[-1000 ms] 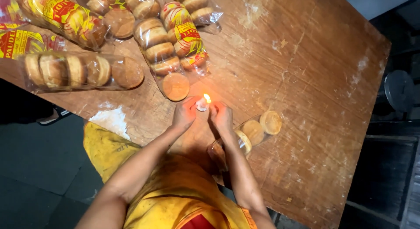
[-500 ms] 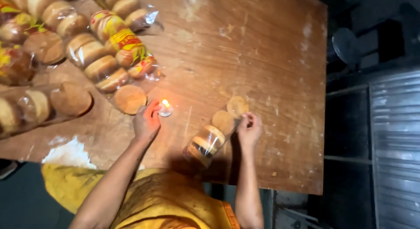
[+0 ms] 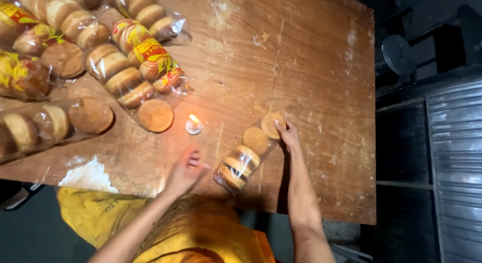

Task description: The person packages burger buns into plastic bags and seals them using the heat from a candle flame.

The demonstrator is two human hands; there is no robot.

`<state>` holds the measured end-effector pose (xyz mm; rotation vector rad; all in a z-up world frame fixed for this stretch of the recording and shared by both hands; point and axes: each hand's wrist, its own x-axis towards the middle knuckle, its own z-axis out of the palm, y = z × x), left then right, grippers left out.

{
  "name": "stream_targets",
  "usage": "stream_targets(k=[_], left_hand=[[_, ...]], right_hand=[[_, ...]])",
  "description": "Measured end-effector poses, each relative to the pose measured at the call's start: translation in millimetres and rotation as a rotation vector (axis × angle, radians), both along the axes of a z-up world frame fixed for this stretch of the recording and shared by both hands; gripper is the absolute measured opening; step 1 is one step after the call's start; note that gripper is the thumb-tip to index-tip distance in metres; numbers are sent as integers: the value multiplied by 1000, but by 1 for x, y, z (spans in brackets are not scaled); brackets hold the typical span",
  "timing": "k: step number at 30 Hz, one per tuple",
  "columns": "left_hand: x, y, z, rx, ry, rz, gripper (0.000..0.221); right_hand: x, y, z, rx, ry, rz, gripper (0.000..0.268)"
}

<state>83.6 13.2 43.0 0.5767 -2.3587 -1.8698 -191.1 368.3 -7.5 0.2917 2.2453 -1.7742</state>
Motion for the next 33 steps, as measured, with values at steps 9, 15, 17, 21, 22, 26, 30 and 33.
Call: stream_targets(k=[9, 15, 17, 21, 22, 26, 30, 33], left_hand=[[-46, 45, 29, -71, -163, -440, 133], [-59, 36, -11, 19, -97, -351, 136], [-71, 36, -24, -17, -1, -335, 134], [-95, 38, -8, -29, -34, -268, 124], [-98, 39, 0, -25, -101, -270, 114], [-97, 45, 1, -32, -62, -312, 73], [-93, 47, 6, 124, 129, -389, 36], [-89, 51, 2, 269, 158, -353, 22]], right_hand=[[91, -52, 26, -363, -187, 98, 54], [129, -64, 40, -464, -152, 146, 54], [133, -59, 27, -476, -197, 141, 53], [131, -47, 9, -649, -224, 150, 49], [131, -46, 10, -662, -221, 121, 49], [135, -58, 44, -471, -205, 129, 47], [140, -63, 51, -217, 109, 138, 49], [154, -74, 60, 105, 304, 162, 51]])
